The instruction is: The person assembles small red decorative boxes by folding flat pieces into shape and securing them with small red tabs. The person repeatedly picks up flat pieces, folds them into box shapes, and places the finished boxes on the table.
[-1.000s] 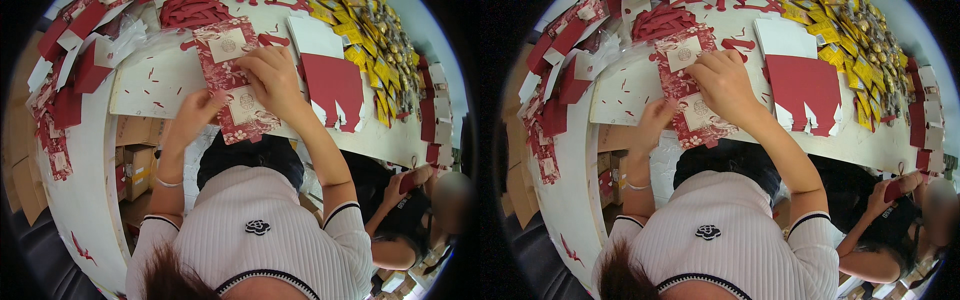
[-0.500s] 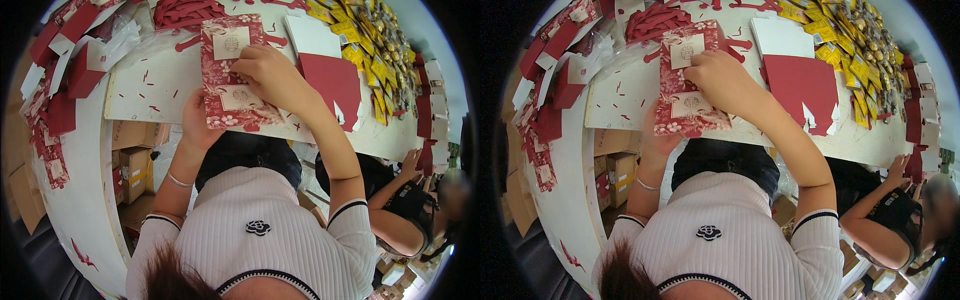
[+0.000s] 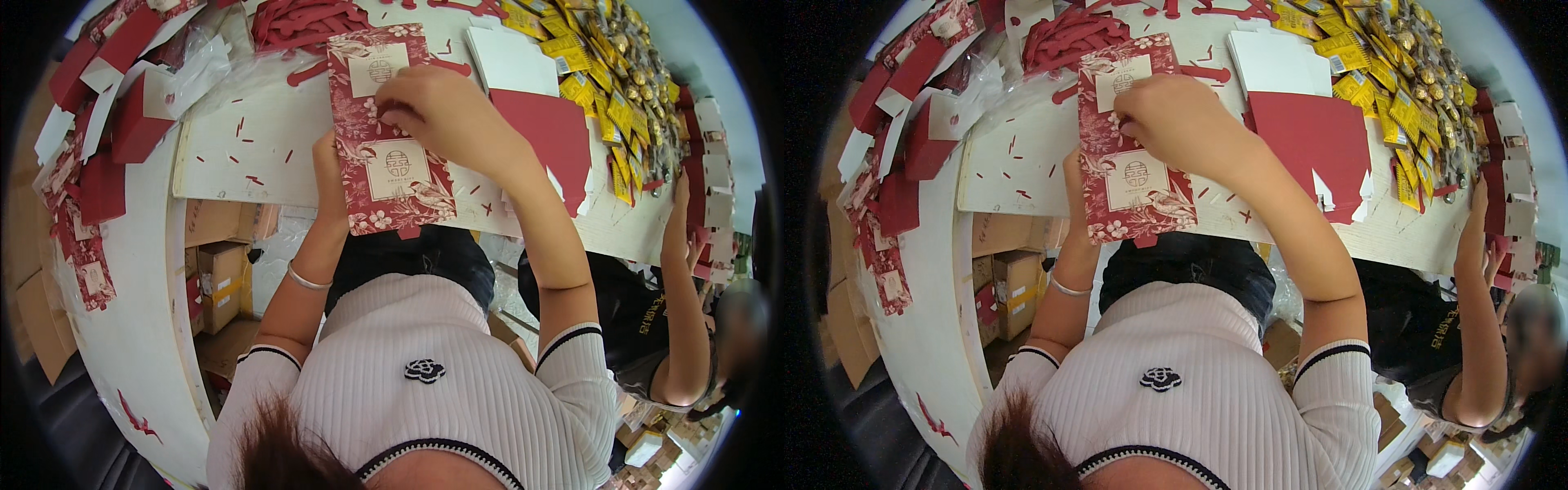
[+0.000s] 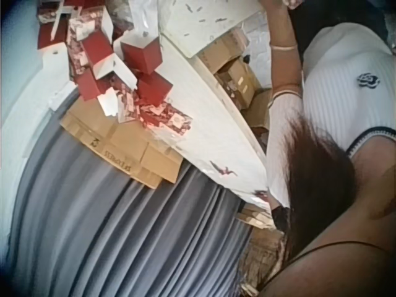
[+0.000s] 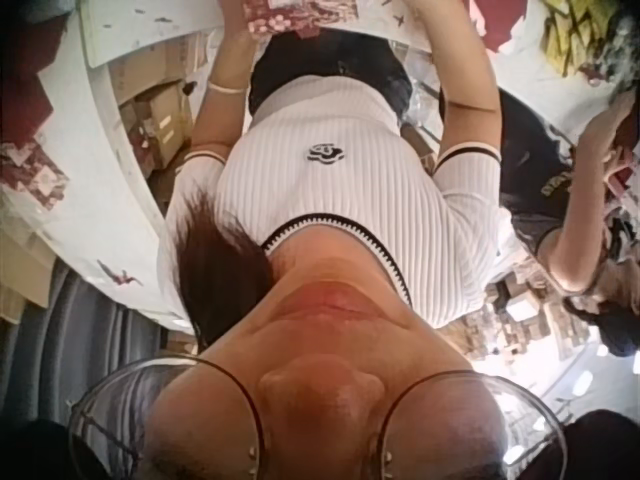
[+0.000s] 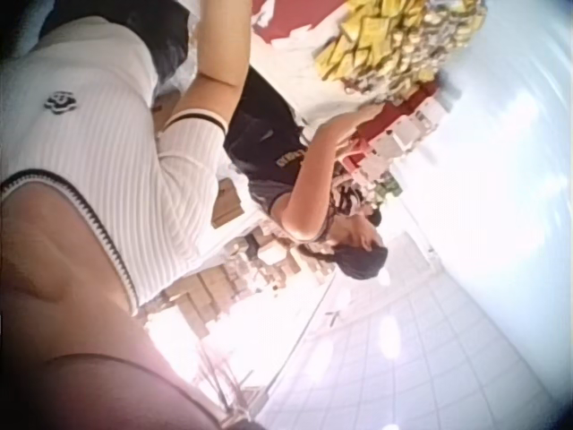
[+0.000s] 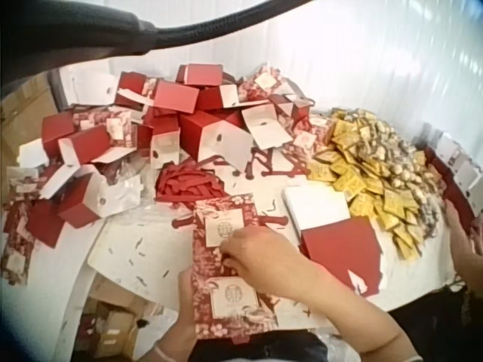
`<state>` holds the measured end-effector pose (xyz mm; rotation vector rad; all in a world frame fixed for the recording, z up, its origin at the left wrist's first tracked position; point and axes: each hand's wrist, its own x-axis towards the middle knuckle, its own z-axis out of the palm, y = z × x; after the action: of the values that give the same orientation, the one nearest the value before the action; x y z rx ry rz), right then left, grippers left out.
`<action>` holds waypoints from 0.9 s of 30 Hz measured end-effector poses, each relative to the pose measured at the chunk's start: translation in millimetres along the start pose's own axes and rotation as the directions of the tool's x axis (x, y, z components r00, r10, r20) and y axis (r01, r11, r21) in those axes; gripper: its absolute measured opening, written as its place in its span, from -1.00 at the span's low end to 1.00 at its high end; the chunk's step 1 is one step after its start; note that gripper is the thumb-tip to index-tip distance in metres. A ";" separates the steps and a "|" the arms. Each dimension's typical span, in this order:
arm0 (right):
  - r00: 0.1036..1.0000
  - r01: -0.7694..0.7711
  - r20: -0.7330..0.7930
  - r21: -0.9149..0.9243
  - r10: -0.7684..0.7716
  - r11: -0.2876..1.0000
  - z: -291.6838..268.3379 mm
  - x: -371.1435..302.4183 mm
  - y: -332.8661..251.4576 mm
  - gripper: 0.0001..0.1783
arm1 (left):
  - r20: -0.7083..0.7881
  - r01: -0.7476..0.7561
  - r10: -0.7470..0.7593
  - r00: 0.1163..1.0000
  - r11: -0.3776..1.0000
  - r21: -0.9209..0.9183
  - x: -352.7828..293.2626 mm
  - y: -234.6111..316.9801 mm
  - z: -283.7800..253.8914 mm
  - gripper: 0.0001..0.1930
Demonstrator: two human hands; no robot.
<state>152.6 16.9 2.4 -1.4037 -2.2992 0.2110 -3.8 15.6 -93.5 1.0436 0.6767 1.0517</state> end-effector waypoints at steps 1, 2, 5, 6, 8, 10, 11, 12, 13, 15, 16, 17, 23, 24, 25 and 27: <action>0.998 -0.047 -0.036 0.062 0.050 0.997 -1.8 -1.5 2.6 -0.74 | -0.012 -0.007 0.007 1.000 1.000 -0.013 0.4 4.6 1.6 -0.72; 0.992 -0.120 -0.009 0.104 0.122 0.987 -4.4 -4.0 6.4 -0.71 | -0.004 0.028 -0.029 1.000 0.985 -0.168 0.5 11.2 4.7 -0.72; 0.968 -0.240 -0.019 0.231 0.251 0.943 -1.8 -13.9 18.8 -0.71 | 0.074 0.116 -0.092 0.993 0.876 -0.468 0.1 14.3 7.5 -0.71; 0.978 -0.172 -0.063 0.299 0.200 0.939 2.2 -15.2 21.2 -0.73 | 0.109 0.150 -0.109 0.988 0.833 -0.533 0.2 13.0 7.2 -0.70; 0.981 -0.026 -0.162 0.419 0.103 0.908 8.6 -13.3 23.7 -0.77 | 0.123 0.249 -0.217 0.968 0.832 -0.497 0.8 0.4 4.0 -0.70; 0.982 -0.096 -0.089 0.535 0.169 0.839 9.3 -11.3 21.1 -0.81 | 0.112 0.292 -0.270 0.956 0.855 -0.430 1.5 4.3 4.6 -0.69; 0.978 -0.160 -0.024 0.562 0.209 0.811 9.2 -9.8 23.5 -0.82 | 0.110 0.297 -0.277 0.955 0.862 -0.411 1.2 6.1 6.4 -0.69; 0.969 -0.221 0.044 0.585 0.241 0.780 9.6 -7.7 24.4 -0.82 | 0.105 0.292 -0.273 0.956 0.870 -0.398 1.5 7.3 8.9 -0.69; 0.980 -0.176 0.032 0.592 0.195 0.786 12.6 -5.4 21.9 -0.82 | 0.102 0.279 -0.260 0.960 0.877 -0.392 1.8 8.1 11.6 -0.69; 0.995 -0.085 0.004 0.601 0.104 0.794 20.1 -0.8 13.1 -0.84 | 0.091 0.245 -0.228 0.969 0.899 -0.363 2.3 7.8 15.0 -0.68; 0.998 0.010 -0.063 0.447 0.020 0.894 17.0 -0.9 7.6 -0.84 | 0.081 0.236 -0.222 0.972 0.929 -0.286 3.2 9.8 13.5 -0.68; 0.995 -0.017 -0.082 0.444 0.060 0.896 16.7 -1.1 10.2 -0.83 | 0.073 0.228 -0.218 0.973 0.957 -0.179 2.3 15.0 12.1 -0.68; 0.978 -0.175 0.004 0.567 0.209 0.805 9.9 -9.0 14.8 -0.78 | -0.035 0.236 -0.242 0.970 0.964 -0.119 -9.3 27.0 3.7 -0.68; 0.975 -0.202 0.041 0.566 0.217 0.799 8.9 -8.3 11.9 -0.78 | -0.053 0.234 -0.247 0.968 0.956 -0.179 -9.9 23.6 3.9 -0.68; 0.979 -0.197 0.058 0.538 0.198 0.819 8.9 -7.0 11.3 -0.79 | -0.079 0.232 -0.265 0.961 0.927 -0.296 -11.8 23.1 5.3 -0.68; 0.982 -0.188 0.093 0.477 0.163 0.858 7.9 -5.4 11.1 -0.81 | -0.044 0.233 -0.256 0.966 0.930 -0.285 -7.5 18.6 3.2 -0.68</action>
<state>160.2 18.1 -10.0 -1.3415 -1.9566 0.8282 -10.7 9.8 -75.3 0.6576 0.6821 0.9412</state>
